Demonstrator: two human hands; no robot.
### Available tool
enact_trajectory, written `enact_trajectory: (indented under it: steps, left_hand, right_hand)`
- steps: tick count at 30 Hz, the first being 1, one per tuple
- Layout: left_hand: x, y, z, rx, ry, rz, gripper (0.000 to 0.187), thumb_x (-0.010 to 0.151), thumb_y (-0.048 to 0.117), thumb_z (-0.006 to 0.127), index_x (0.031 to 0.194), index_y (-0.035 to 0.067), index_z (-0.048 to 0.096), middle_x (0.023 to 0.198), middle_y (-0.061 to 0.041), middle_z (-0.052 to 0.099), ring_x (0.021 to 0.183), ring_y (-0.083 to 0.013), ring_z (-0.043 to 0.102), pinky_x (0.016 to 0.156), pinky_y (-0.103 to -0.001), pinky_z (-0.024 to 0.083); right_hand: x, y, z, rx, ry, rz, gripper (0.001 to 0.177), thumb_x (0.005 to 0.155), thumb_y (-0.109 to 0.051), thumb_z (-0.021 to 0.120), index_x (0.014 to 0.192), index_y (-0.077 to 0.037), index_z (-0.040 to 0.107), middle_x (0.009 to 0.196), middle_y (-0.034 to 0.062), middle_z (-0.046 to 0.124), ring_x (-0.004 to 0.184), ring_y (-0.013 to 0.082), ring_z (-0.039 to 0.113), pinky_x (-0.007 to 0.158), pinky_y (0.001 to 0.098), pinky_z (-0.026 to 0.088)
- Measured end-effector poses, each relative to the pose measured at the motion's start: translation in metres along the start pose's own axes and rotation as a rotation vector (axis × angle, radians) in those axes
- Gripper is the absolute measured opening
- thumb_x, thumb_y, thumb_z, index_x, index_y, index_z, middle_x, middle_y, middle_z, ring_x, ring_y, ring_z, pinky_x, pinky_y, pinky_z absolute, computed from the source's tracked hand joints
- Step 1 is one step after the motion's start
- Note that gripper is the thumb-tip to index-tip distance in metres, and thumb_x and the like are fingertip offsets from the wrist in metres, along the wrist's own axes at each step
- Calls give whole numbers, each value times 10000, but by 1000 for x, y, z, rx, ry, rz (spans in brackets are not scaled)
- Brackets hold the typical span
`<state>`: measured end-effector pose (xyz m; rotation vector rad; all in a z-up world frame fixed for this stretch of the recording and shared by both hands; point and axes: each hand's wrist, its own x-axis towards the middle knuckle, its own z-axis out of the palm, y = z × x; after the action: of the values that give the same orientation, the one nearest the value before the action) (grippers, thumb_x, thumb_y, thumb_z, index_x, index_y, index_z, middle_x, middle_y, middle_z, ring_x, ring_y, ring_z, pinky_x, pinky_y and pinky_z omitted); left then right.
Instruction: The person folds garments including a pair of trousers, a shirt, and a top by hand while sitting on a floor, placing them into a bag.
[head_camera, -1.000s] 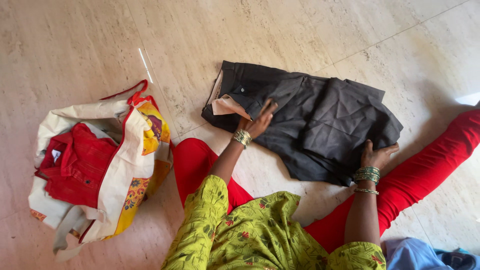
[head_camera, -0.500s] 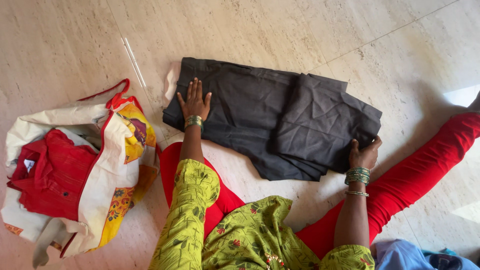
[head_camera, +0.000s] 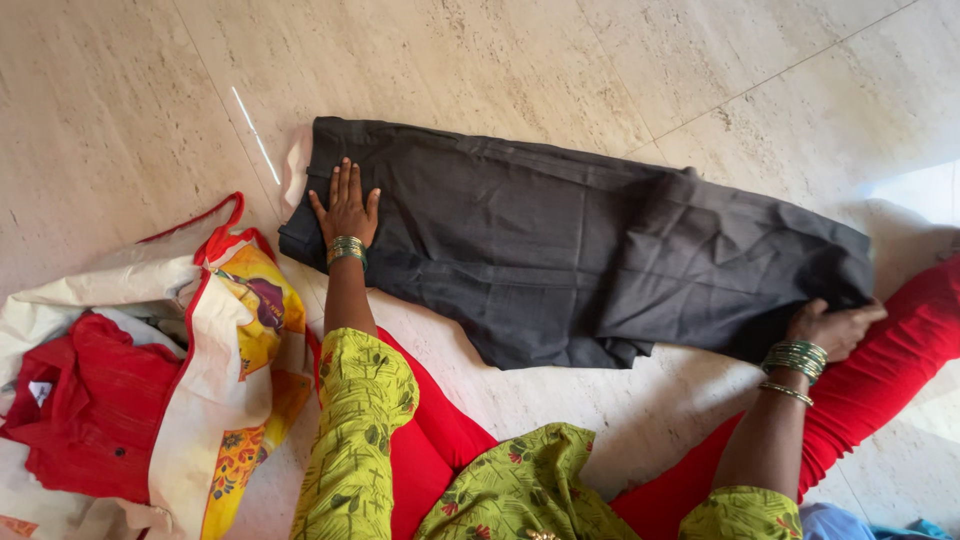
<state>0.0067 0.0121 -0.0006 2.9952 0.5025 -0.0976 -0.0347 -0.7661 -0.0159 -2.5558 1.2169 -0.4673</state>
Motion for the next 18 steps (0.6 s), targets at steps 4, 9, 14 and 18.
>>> enact_trajectory:
  steps: [4,9,14,18]
  left_hand:
    - [35,-17,1,330,5,-245,667,1021,591,294,1596,253,294,1699,7,155,1550,-185,155,1225,-644,24]
    - [70,-43,24,658,6,-480,487,1113,469,469,1401,95,587,1434,-214,528,1299,-378,519,1084,-594,367]
    - [27,-32,31,156,181,-413,314,1109,289,556,1289,33,583,1268,-187,578,1179,-352,582,931,-535,479]
    - [-27,-11,13,38,237,-171,488,951,361,682,1310,40,600,1391,-252,521,1279,-404,516,1086,-554,408]
  right_hand:
    - [6,10,-12,-20,220,-130,716,752,2,763,1379,-82,429,1250,243,671,963,456,697,742,572,539]
    - [17,23,-23,-9,102,-28,612,844,60,677,1386,-135,472,1222,174,707,1041,444,692,812,573,523]
    - [52,25,-23,-138,272,-223,470,853,-60,795,1258,-50,556,1124,194,714,918,429,708,720,548,534]
    - [80,29,-26,-114,132,-224,262,1061,-216,726,1164,-28,575,1048,205,714,876,402,705,739,531,532]
